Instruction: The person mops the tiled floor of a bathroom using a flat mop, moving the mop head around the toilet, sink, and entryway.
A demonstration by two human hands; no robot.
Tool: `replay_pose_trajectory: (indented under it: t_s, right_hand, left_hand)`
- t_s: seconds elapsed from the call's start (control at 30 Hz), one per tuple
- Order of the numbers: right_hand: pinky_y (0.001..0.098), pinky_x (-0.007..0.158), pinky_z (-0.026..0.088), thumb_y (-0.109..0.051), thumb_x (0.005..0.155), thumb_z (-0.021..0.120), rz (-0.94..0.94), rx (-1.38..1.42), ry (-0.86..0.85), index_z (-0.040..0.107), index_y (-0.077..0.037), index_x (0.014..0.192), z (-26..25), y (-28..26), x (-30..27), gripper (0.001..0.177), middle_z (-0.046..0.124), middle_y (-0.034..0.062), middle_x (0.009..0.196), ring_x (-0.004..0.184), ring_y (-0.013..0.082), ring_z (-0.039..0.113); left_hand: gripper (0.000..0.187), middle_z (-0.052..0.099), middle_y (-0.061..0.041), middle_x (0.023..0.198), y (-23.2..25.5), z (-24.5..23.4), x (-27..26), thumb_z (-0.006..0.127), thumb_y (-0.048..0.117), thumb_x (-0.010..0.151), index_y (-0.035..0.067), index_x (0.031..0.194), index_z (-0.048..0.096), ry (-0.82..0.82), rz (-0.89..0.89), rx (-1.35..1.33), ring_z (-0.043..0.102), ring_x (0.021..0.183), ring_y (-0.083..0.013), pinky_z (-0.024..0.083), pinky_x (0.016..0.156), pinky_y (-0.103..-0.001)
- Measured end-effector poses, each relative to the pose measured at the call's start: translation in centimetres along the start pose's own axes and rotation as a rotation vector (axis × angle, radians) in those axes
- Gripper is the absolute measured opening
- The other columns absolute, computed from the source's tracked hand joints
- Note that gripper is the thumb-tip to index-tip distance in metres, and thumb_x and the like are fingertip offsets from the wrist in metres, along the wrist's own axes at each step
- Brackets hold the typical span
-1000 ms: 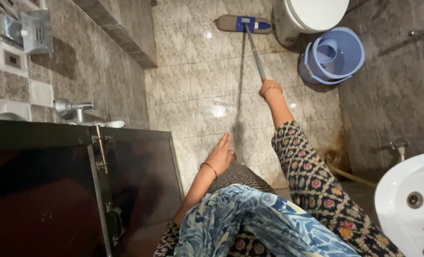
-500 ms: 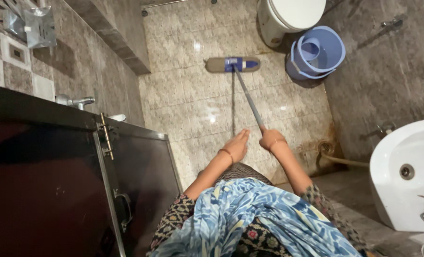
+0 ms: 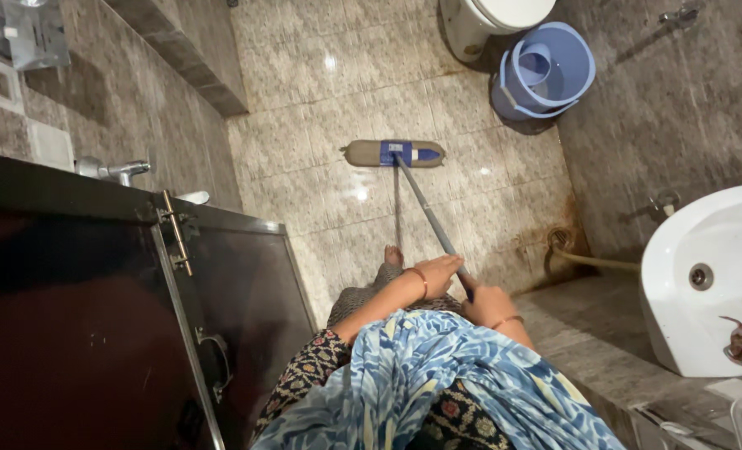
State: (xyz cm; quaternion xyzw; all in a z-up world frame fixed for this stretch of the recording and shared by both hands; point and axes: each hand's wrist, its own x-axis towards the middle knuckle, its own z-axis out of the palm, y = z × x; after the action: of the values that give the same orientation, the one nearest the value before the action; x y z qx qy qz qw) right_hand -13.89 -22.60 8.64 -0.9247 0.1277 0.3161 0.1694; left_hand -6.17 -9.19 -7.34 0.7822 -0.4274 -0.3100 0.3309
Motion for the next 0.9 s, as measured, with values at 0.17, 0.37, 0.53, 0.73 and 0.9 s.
replay_pose_trajectory:
  t_s: [0.17,0.37,0.53,0.73,0.9]
  right_hand:
    - [0.0523,0.088,0.056,-0.021,0.082,0.066,-0.090,0.008,0.054,0.050,-0.021,0.146,1.3,1.2,8.7,0.066,0.075,0.0229,0.101,0.095,0.0435,0.071]
    - [0.0524,0.091,0.056,-0.025,0.087,0.066,-0.046,-0.064,0.082,0.059,-0.019,0.140,-5.1,-1.3,21.1,0.054,0.072,0.0253,0.109,0.103,0.0433,0.070]
    - [0.0494,0.092,0.056,-0.021,0.088,0.063,-0.001,0.015,0.096,0.061,-0.020,0.138,-11.8,-5.2,32.3,0.050,0.074,0.0216,0.110,0.104,0.0390,0.072]
    - [0.0473,0.091,0.058,-0.013,0.089,0.054,0.150,0.114,0.050,0.051,-0.031,0.148,-13.3,-6.6,38.5,0.062,0.074,0.0183,0.113,0.106,0.0346,0.074]
    - [0.0489,0.095,0.054,-0.014,0.090,0.055,0.103,-0.009,0.099,0.047,-0.033,0.151,-10.4,-5.2,39.4,0.064,0.068,0.0200,0.125,0.116,0.0376,0.066]
  left_hand:
    - [0.069,0.035,-0.020,0.163,1.8,-5.8,-1.5,0.058,0.013,0.091,-0.001,0.155,0.036,0.151,-0.060,-0.010,0.034,0.150,-0.0343,0.031,0.122,-0.043]
    - [0.067,0.030,-0.019,0.165,3.6,-13.6,-3.7,0.055,0.015,0.094,0.003,0.155,0.032,0.241,-0.208,-0.033,0.033,0.150,-0.0345,0.030,0.120,-0.045]
    - [0.069,0.031,-0.022,0.163,3.0,-16.5,-4.6,0.055,0.011,0.093,0.001,0.157,0.031,0.385,-0.258,-0.039,0.031,0.152,-0.0367,0.029,0.124,-0.044]
    - [0.067,0.028,-0.023,0.165,3.3,-17.7,-5.8,0.054,0.012,0.097,0.000,0.158,0.029,0.475,-0.308,-0.088,0.030,0.152,-0.0373,0.028,0.122,-0.045]
    - [0.067,0.029,-0.024,0.164,2.7,-16.4,-6.4,0.056,0.013,0.096,-0.001,0.156,0.030,0.487,-0.321,-0.075,0.032,0.150,-0.0376,0.030,0.121,-0.044]
